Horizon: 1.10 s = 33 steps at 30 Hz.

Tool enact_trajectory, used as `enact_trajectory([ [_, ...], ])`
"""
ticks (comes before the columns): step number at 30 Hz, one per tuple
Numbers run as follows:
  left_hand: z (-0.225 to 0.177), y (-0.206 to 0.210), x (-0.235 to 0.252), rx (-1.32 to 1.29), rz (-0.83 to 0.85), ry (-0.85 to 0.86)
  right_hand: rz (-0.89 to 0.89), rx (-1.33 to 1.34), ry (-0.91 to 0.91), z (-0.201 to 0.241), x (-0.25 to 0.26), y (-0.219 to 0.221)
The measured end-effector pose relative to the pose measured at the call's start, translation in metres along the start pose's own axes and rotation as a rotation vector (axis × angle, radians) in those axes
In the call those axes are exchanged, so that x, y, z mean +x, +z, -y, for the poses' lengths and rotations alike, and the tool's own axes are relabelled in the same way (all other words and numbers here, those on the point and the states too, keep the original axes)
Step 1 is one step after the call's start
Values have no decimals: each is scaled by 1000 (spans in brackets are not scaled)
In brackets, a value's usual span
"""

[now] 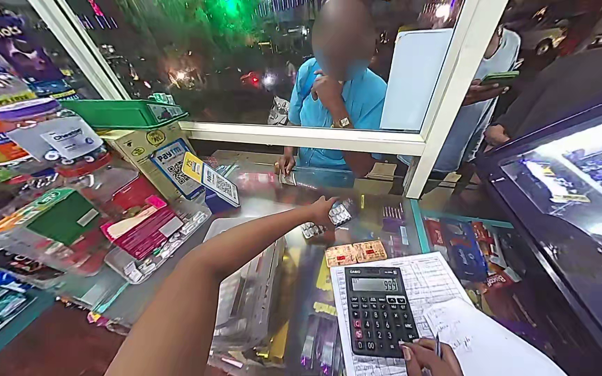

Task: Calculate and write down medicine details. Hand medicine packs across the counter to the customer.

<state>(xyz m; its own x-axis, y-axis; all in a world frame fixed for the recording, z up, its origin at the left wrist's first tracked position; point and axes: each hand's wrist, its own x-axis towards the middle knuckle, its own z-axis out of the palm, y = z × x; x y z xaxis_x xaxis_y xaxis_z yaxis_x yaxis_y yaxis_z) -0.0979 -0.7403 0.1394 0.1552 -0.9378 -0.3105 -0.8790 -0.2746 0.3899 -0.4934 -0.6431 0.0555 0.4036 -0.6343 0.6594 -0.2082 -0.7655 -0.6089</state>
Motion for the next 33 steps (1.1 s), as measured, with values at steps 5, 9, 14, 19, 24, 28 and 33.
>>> enact_trajectory([
  [5,1,-2,3,14,2,16,26,28,8,1,2,-1],
  [9,3,-1,7,27,30,37,22,20,25,2,2,-2],
  [14,1,-1,6,42,25,48,35,34,30,2,4,-2],
  [19,3,1,4,62,18,67,44,20,45,1,2,-2],
  [24,-1,2,-3,55,4,68,28,32,12,1,3,-1],
  [28,-1,2,-4,62,8,74,27,35,22,1,2,-1],
  [33,-1,2,-3,73,19,74,28,41,26,0,2,-2],
])
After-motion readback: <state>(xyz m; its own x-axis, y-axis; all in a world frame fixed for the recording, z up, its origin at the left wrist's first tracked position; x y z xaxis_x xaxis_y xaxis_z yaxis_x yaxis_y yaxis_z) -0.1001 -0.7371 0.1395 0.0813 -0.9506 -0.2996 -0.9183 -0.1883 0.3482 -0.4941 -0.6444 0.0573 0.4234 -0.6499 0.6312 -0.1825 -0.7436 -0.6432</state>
